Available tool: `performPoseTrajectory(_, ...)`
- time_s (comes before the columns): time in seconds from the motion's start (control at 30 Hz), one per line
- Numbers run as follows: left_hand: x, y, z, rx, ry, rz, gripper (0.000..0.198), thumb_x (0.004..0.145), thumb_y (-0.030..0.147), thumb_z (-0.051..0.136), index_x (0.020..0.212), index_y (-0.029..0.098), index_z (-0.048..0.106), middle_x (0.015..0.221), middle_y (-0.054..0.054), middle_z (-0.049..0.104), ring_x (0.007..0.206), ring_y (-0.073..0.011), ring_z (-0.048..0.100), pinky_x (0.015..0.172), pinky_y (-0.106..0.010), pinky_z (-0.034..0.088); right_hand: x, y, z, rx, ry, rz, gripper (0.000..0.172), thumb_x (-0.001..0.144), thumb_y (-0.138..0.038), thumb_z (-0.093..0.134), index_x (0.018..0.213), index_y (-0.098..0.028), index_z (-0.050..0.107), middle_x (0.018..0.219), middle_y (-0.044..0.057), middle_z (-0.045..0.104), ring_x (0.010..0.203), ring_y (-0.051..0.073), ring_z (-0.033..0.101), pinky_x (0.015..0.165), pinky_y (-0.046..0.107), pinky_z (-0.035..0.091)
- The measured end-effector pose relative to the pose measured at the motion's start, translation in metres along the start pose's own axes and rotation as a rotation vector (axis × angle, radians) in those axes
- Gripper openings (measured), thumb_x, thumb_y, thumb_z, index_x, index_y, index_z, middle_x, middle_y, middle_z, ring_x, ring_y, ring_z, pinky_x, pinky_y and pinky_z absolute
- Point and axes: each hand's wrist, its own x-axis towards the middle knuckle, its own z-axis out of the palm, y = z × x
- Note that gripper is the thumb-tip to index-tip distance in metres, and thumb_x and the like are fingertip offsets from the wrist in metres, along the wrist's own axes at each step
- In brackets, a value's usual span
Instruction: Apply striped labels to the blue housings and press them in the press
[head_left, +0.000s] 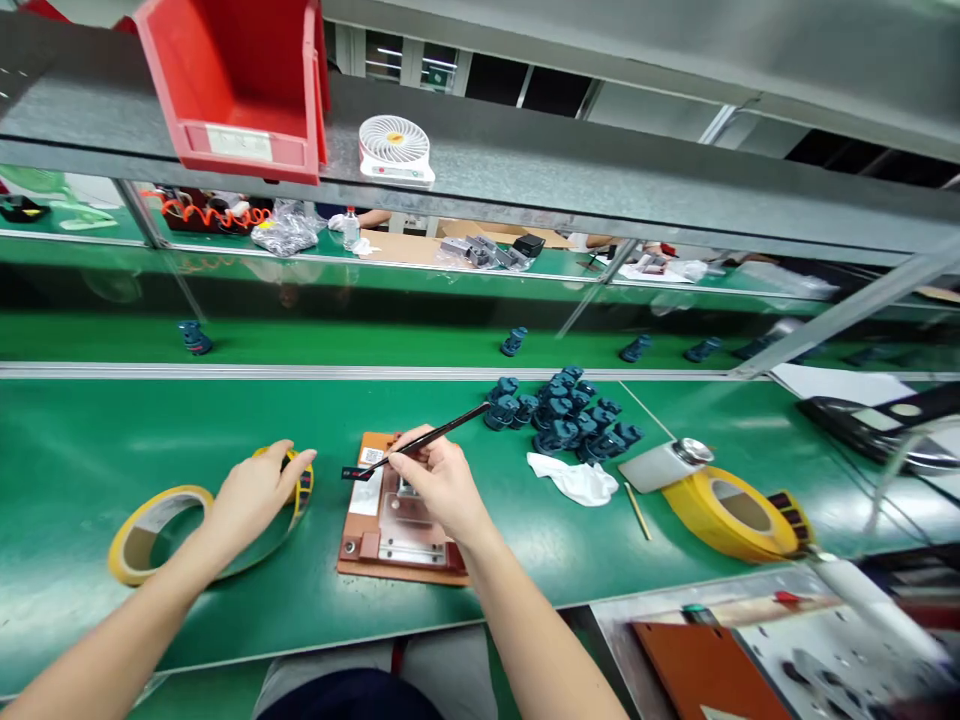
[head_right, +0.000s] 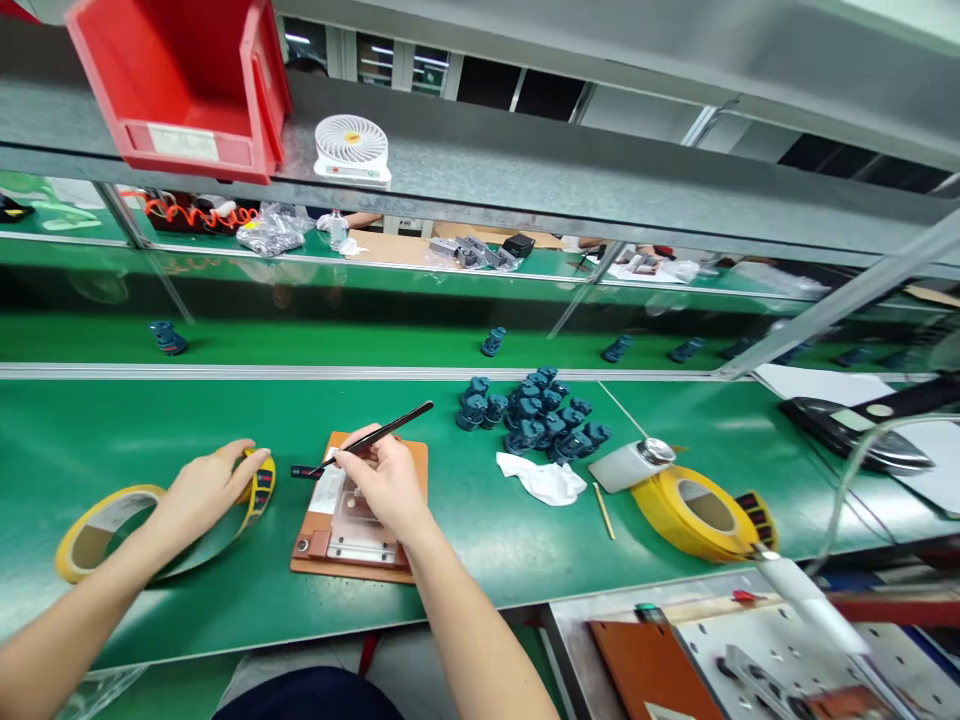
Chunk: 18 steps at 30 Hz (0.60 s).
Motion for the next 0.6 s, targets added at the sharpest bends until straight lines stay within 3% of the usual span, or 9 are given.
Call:
performPoseTrajectory(0.1, 0.021, 0.004, 0.005, 0.067, -0.054, -0.006, 0.073, 0.094, 0.064, 0.032, 0.141, 0.011, 0.052, 0.099, -0.025, 0.074, 0.096, -0.0475, 0.07, 0.082, -0.055, 0.049, 0.001, 0.001, -0.032, -0.043, 0.026, 0.018, 0.028, 0.082, -0.042, 0.077, 0.089, -0.02, 0.061, 0.082, 0.001, 0.067, 0.079, 0.02, 0.066, 0.075, 0.032, 0.052)
performPoseTrajectory(0.23, 0.028, 0.01, -0.001, 0.189, -0.118, 0.001, 0.079, 0.094, 0.071, 0.027, 0.153, 0.019, 0.037, 0.102, -0.02, 0.075, 0.096, -0.0463, 0.069, 0.078, -0.052, 0.05, 0.004, 0.012, -0.064, -0.013, 0.01, 0.082, 0.033, 0.082, -0.045, 0.078, 0.091, -0.02, 0.059, 0.085, 0.003, 0.07, 0.082, 0.022, 0.068, 0.078, 0.034, 0.053)
performPoseTrajectory(0.33, 0.018, 0.018, -0.006, 0.213, 0.042, 0.015, 0.075, 0.094, 0.071, 0.03, 0.146, 0.019, 0.047, 0.103, -0.017, 0.074, 0.093, -0.0428, 0.069, 0.073, -0.047, 0.051, 0.006, 0.021, -0.077, -0.033, 0.002, 0.097, 0.035, 0.082, -0.048, 0.078, 0.09, -0.02, 0.059, 0.087, 0.004, 0.07, 0.086, 0.022, 0.068, 0.081, 0.035, 0.052)
performPoseTrajectory(0.43, -0.004, 0.035, 0.006, 0.05, 0.217, 0.273, 0.057, 0.099, 0.06, 0.035, 0.127, 0.019, 0.063, 0.104, -0.012, 0.073, 0.098, -0.0327, 0.067, 0.082, -0.041, 0.051, 0.006, 0.025, -0.082, -0.034, -0.005, 0.104, 0.034, 0.083, -0.047, 0.078, 0.091, -0.019, 0.059, 0.087, 0.004, 0.07, 0.086, 0.022, 0.068, 0.081, 0.034, 0.052)
performPoseTrajectory(0.5, -0.022, 0.048, 0.023, -0.08, 0.181, 0.536, 0.047, 0.101, 0.052, 0.04, 0.119, 0.02, 0.069, 0.11, -0.011, 0.073, 0.105, -0.0286, 0.065, 0.094, -0.038, 0.047, 0.006, 0.026, -0.083, -0.018, -0.006, 0.107, 0.033, 0.083, -0.046, 0.078, 0.091, -0.02, 0.059, 0.086, 0.003, 0.07, 0.084, 0.022, 0.068, 0.08, 0.033, 0.052)
performPoseTrajectory(0.6, -0.048, 0.066, 0.054, -0.123, 0.081, 0.822, 0.044, 0.097, 0.051, 0.054, 0.131, 0.024, 0.064, 0.13, -0.009, 0.068, 0.12, -0.0297, 0.058, 0.107, -0.04, 0.038, 0.005, 0.028, -0.083, -0.016, 0.003, 0.098, 0.032, 0.083, -0.044, 0.078, 0.091, -0.02, 0.059, 0.085, 0.002, 0.069, 0.083, 0.021, 0.068, 0.078, 0.032, 0.051)
